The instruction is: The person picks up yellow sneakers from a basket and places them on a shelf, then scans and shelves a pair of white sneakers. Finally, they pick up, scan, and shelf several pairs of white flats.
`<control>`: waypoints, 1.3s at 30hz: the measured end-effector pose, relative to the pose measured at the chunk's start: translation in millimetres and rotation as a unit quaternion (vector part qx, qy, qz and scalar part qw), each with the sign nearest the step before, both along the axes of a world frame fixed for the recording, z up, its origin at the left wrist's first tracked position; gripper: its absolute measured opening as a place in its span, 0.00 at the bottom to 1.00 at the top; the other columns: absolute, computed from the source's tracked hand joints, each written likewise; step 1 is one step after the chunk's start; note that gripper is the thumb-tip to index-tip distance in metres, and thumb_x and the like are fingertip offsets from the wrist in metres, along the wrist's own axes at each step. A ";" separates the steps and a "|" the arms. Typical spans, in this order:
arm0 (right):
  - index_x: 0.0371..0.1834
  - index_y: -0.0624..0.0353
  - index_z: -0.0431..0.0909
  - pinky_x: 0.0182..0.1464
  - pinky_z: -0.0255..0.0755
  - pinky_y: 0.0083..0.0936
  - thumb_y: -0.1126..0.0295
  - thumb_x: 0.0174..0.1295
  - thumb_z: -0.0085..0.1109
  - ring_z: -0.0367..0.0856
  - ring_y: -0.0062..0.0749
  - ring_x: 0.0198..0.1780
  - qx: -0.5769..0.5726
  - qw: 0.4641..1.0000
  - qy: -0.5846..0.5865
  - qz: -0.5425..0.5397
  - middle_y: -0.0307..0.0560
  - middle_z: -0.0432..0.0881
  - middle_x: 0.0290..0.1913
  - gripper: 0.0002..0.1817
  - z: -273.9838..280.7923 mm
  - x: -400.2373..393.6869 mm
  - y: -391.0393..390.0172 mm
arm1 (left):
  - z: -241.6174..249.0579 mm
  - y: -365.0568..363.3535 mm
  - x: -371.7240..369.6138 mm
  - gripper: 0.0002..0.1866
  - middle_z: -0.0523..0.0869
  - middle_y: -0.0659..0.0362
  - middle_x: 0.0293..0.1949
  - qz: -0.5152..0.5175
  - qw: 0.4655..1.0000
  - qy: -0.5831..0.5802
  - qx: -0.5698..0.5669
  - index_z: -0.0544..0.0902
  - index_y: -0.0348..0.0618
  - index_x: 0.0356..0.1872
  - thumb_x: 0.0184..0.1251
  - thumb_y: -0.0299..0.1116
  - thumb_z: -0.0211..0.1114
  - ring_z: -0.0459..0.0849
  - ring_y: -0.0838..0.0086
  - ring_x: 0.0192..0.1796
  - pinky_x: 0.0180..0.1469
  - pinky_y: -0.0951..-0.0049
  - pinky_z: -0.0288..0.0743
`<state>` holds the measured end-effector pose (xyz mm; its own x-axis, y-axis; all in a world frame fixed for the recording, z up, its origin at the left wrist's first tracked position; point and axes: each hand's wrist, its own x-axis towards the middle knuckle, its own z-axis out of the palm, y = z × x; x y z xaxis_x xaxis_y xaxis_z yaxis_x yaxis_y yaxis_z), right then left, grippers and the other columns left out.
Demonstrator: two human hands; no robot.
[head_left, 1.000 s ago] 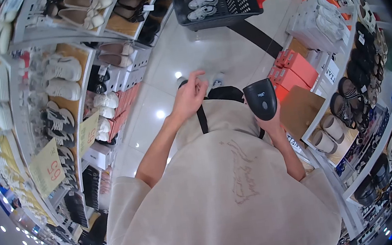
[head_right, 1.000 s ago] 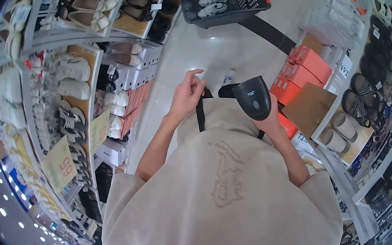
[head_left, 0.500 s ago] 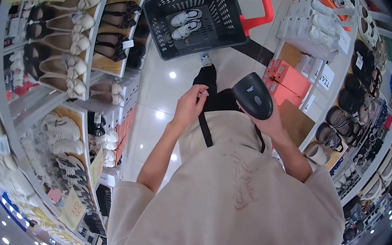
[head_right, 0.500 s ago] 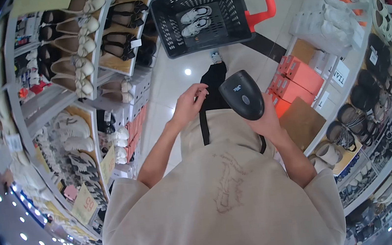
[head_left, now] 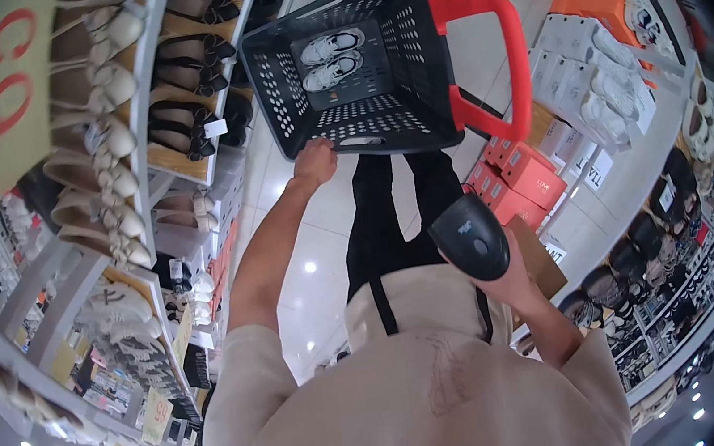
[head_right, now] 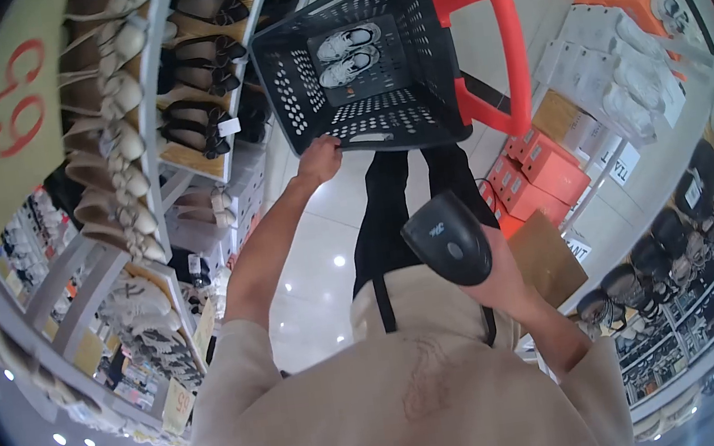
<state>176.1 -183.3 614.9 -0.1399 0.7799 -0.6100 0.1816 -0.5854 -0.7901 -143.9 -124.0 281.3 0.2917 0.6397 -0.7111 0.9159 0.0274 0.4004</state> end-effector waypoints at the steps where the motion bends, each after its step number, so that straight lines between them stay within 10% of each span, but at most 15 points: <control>1: 0.50 0.66 0.79 0.47 0.75 0.21 0.79 0.51 0.71 0.81 0.18 0.43 -0.031 0.999 0.016 -0.042 0.44 0.86 0.40 0.21 -8.2 -1.1 10.0 | -14.1 10.6 2.4 0.19 0.82 0.50 0.59 0.014 1.000 0.013 -0.003 0.83 0.40 0.56 0.69 0.36 0.57 0.78 0.55 0.64 0.65 0.53 0.75; 9: 0.62 0.66 0.68 0.57 0.74 0.33 0.74 0.46 0.80 0.82 0.39 0.54 -0.123 0.990 -0.058 0.025 0.53 0.79 0.53 0.39 -135.1 40.7 -15.6 | -201.9 72.7 38.6 0.27 0.76 0.49 0.65 -0.026 0.994 0.045 0.100 0.71 0.47 0.70 0.72 0.41 0.58 0.80 0.55 0.63 0.65 0.47 0.74; 18: 0.54 0.62 0.75 0.54 0.72 0.36 0.70 0.44 0.79 0.82 0.40 0.49 -0.106 0.987 -0.090 0.080 0.45 0.82 0.46 0.32 -205.2 26.9 -10.8 | -375.6 123.5 86.1 0.38 0.75 0.43 0.66 -0.173 0.945 0.277 -0.018 0.50 0.66 0.83 0.77 0.56 0.53 0.82 0.47 0.62 0.61 0.37 0.73; 25: 0.40 0.59 0.80 0.40 0.76 0.31 0.72 0.45 0.76 0.83 0.38 0.32 -0.050 0.978 -0.180 0.092 0.42 0.82 0.32 0.18 -227.3 32.0 -33.4 | -379.7 144.4 80.0 0.19 0.79 0.47 0.61 -0.079 0.980 0.172 0.060 0.81 0.38 0.59 0.73 0.39 0.60 0.88 0.57 0.55 0.53 0.59 0.84; 32: 0.41 0.62 0.79 0.41 0.77 0.31 0.72 0.45 0.76 0.85 0.39 0.34 -0.066 0.994 -0.084 0.005 0.45 0.83 0.34 0.20 -222.1 10.9 37.4 | -363.5 152.6 105.5 0.14 0.79 0.44 0.55 -0.036 0.983 0.112 0.144 0.80 0.34 0.52 0.68 0.27 0.60 0.91 0.54 0.45 0.42 0.60 0.88; 39: 0.44 0.65 0.79 0.44 0.79 0.31 0.73 0.46 0.76 0.85 0.39 0.36 -0.047 0.996 -0.064 0.033 0.47 0.85 0.37 0.21 -219.0 12.6 56.5 | -368.6 154.1 120.7 0.20 0.66 0.50 0.73 -0.080 0.981 0.149 0.096 0.81 0.47 0.61 0.72 0.43 0.62 0.71 0.59 0.72 0.64 0.48 0.77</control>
